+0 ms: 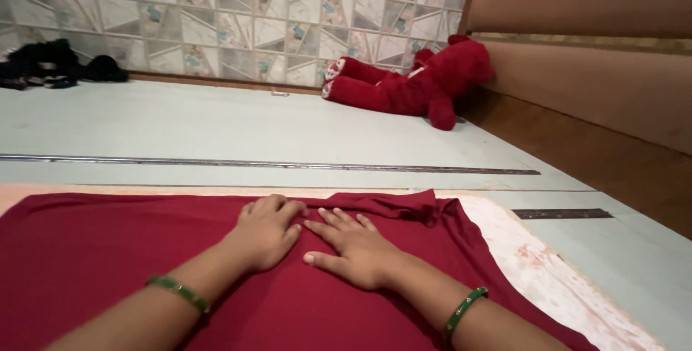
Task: The person folds a purple garment with mirrored circular details and a red t-shirt on a bed.
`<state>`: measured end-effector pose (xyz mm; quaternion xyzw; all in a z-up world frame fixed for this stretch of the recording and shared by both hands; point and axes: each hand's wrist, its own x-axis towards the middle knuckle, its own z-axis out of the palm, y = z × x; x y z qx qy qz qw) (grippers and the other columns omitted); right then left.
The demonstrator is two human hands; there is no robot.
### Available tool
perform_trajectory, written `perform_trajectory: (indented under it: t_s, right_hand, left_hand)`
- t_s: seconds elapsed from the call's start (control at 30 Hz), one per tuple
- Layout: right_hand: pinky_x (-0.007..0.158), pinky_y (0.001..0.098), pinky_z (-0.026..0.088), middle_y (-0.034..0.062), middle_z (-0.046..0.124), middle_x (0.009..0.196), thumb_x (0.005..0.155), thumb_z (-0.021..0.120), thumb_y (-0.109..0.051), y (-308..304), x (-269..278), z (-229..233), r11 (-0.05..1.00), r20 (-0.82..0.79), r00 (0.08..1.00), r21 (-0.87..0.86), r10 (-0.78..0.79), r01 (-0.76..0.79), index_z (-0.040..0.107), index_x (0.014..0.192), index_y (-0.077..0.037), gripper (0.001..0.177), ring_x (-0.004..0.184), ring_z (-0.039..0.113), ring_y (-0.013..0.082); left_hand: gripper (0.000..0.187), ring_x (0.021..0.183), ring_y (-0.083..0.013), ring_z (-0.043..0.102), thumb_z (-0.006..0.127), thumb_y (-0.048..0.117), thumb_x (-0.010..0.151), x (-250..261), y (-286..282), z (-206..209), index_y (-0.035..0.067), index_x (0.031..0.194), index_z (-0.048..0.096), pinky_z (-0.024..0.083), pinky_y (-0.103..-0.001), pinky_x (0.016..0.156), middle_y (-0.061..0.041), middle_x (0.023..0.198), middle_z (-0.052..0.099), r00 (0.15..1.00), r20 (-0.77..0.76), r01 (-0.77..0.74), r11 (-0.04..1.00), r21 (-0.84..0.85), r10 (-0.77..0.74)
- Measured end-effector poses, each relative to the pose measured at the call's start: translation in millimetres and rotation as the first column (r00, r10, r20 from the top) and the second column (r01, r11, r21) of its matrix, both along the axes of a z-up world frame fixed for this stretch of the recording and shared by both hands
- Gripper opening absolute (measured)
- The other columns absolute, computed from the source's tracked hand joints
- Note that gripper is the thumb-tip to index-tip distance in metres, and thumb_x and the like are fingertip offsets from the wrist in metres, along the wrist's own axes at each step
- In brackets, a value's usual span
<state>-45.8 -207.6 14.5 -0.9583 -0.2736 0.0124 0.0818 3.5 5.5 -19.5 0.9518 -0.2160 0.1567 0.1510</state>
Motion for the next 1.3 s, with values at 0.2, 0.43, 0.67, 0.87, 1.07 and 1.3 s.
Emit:
perform_trajectory:
  t_s: [0.2, 0.43, 0.67, 0.87, 1.07, 1.3]
  right_hand:
    - [0.125, 0.0529, 0.003, 0.0109, 0.015, 0.171, 0.094, 0.045, -0.064, 2, 0, 0, 0.998, -0.029, 1.0, 0.063, 0.011, -0.01, 0.031, 0.16, -0.022, 0.08, 0.159, 0.005, 0.0288]
    - [0.098, 0.0407, 0.057, 0.0109, 0.071, 0.132, 0.082, 0.078, -0.037, -41, 64, 29, 0.808, -0.415, 0.91, 0.531, -0.012, 0.253, 0.072, 0.123, -0.006, 0.052, 0.114, 0.07, 0.0238]
    - [0.089, 0.039, 0.054, 0.0132, 0.073, 0.115, 0.083, 0.082, -0.029, -66, 98, 60, 0.879, 0.226, 0.86, -0.026, -0.458, 0.476, 0.073, 0.116, -0.011, 0.039, 0.102, 0.069, 0.0289]
    - [0.08, 0.0394, 0.059, 0.0159, 0.077, 0.092, 0.086, 0.071, -0.01, -61, 95, 41, 0.837, 0.236, 0.803, 0.193, -0.547, 0.513, 0.079, 0.099, -0.004, 0.017, 0.086, 0.075, 0.029]
    - [0.071, 0.0414, 0.062, 0.0188, 0.075, 0.088, 0.094, 0.061, -0.005, -66, 115, 41, 0.675, 0.109, 0.807, 0.618, -0.58, 0.402, 0.069, 0.103, 0.005, 0.016, 0.08, 0.077, 0.0307]
    - [0.115, 0.0474, 0.027, 0.0269, 0.024, 0.16, 0.086, 0.07, -0.01, -65, 123, 12, 0.968, 0.399, 0.883, 0.134, -0.249, 0.212, 0.052, 0.143, -0.014, 0.06, 0.144, 0.031, 0.0437]
  left_hand:
    - [0.045, 0.134, -0.029, 0.046, 0.054, 0.038, 0.094, 3, 3, -10, 0.02, 0.135, 0.055, 0.03, -0.053, 0.115, -0.009, 0.136, 0.053, 1.0, 0.024, 0.016, 0.999, -0.043, -0.015]
    - [0.046, 0.134, -0.03, 0.047, 0.054, 0.038, 0.096, -5, 3, -1, 0.016, 0.136, 0.056, 0.031, -0.053, 0.116, -0.01, 0.138, 0.053, 1.0, 0.018, 0.001, 1.0, -0.017, 0.0]
    - [0.047, 0.133, -0.0301, 0.047, 0.053, 0.038, 0.097, -9, 3, 4, 0.015, 0.139, 0.054, 0.031, -0.052, 0.117, -0.011, 0.138, 0.052, 1.0, -0.009, -0.011, 1.0, 0.017, 0.011]
    - [0.046, 0.132, -0.0302, 0.049, 0.053, 0.038, 0.097, -15, 3, 8, 0.015, 0.138, 0.055, 0.033, -0.051, 0.117, -0.01, 0.137, 0.053, 0.999, -0.031, -0.025, 1.0, 0.003, 0.025]
    - [0.046, 0.134, -0.0287, 0.048, 0.052, 0.038, 0.098, -15, 2, 8, 0.015, 0.138, 0.053, 0.029, -0.052, 0.119, -0.01, 0.139, 0.053, 1.0, -0.018, -0.011, 1.0, 0.021, 0.011]
    - [0.05, 0.144, -0.0255, 0.038, 0.045, 0.04, 0.1, -9, 4, 3, 0.018, 0.144, 0.046, 0.021, -0.055, 0.122, -0.009, 0.151, 0.045, 0.997, -0.077, -0.014, 0.999, 0.032, 0.016]
